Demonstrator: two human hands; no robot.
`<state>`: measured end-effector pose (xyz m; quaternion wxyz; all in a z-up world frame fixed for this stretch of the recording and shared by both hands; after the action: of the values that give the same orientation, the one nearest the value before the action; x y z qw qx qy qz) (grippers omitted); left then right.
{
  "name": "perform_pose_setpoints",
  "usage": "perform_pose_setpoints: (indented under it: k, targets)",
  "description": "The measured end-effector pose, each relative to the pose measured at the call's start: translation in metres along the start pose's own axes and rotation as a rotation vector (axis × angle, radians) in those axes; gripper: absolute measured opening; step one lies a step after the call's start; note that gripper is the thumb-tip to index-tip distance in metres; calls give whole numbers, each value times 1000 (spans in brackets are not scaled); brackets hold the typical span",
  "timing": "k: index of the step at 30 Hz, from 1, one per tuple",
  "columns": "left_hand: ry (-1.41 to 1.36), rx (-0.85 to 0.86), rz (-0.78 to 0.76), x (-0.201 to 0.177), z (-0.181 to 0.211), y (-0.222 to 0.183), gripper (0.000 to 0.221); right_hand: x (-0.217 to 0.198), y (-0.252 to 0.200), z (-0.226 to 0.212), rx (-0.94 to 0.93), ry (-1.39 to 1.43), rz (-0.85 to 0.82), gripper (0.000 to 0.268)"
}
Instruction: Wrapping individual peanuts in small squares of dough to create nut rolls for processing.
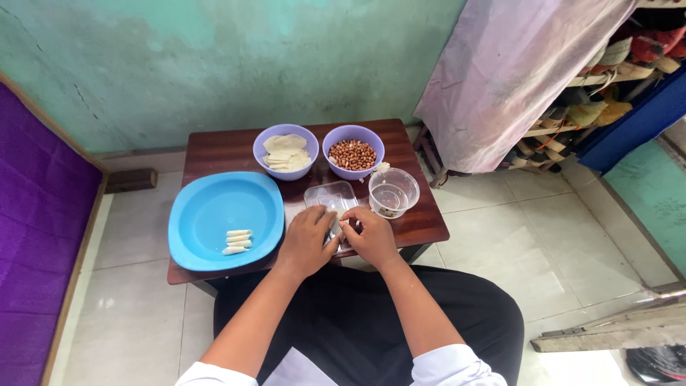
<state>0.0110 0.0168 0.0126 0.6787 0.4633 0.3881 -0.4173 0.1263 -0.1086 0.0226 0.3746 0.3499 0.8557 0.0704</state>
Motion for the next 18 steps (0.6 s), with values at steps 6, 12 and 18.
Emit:
perform_pose_setpoints:
  k: [6, 12, 18]
  targets:
    - [-41, -51, -25, -3, 2, 2, 57, -2, 3, 8, 125, 56, -51, 10]
    - [-108, -74, -25, -8, 3, 4, 45, -9, 8, 7, 137, 144, -93, 10]
    - [-148, -41, 26, -11, 6, 4, 51, -11, 12, 11, 129, 173, -132, 12]
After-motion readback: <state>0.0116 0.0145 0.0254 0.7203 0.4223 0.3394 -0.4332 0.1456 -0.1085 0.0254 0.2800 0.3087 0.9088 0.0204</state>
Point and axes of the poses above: each hand's wrist, its own y-axis towards the middle knuckle, its own x-axis out of the palm, z = x × y, the point moved 3 cm from there along y, towards the middle knuckle, and after that the axes turned 7 degrees about -z, right-handed, at the moved point
